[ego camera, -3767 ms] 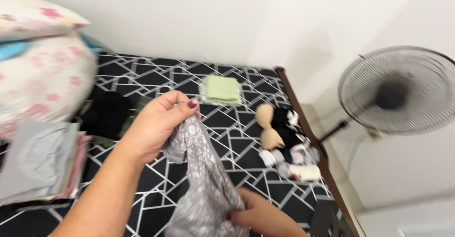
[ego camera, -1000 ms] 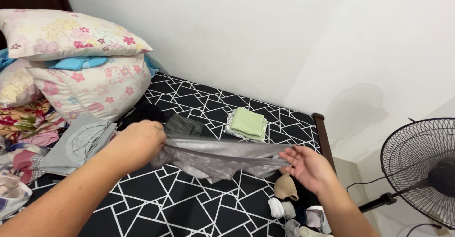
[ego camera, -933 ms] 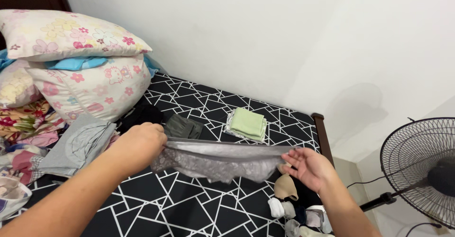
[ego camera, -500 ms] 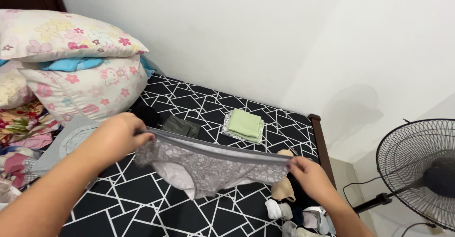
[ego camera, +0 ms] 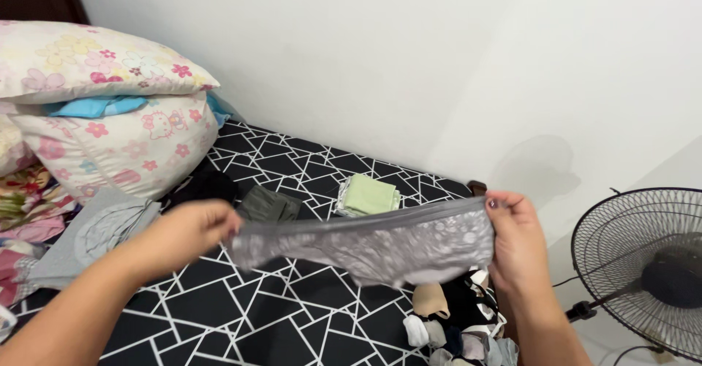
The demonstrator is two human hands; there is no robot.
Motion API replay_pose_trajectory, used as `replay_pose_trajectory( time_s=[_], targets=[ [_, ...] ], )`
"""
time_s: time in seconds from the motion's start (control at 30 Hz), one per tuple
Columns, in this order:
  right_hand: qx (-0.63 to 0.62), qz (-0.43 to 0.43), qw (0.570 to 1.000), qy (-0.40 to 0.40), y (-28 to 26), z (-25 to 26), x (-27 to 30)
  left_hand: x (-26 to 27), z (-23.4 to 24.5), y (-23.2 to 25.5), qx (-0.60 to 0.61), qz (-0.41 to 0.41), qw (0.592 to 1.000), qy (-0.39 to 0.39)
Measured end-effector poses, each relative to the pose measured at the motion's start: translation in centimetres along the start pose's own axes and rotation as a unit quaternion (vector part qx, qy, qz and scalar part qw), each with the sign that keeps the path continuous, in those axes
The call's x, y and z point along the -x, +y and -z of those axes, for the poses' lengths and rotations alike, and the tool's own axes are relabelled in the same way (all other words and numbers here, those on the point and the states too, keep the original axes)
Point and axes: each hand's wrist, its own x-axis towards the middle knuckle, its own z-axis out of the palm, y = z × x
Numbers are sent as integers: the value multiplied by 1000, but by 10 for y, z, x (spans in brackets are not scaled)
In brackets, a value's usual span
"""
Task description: The person folds several pieces of underwear on a bed. They handle each item one at a time, smoothing and folding them into compact shapes, then placing them into a black plastic bag. The process is repeated for multiple items of different colors and patterns.
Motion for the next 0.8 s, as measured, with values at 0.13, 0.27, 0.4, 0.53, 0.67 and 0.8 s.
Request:
replay_pose_trajectory(
  time_s=[0.13,0.27,0.4,0.53,0.67,0.8],
  targets=[
    [102,36,993,-47,-53,-34,4,17,-37,-21,-58,-10,982,-180],
    [273,64,942,-183,-94,-69,16,21,-64,16,-75,9,929,-361],
    [354,15,899,-257,-116,-97,34,-1,-75,92,121,-82,920,-364],
    [400,10,888,-225,-117,-104,36,-9,-118,155,274,-184,883,-333],
    [410,-36,899,-154,-111,-90,31,-12,-153,163,353,-143,874,-303],
    [393,-86,910,-102,-100,-63,25,-17,-150,150,321,-91,924,-186]
  ],
)
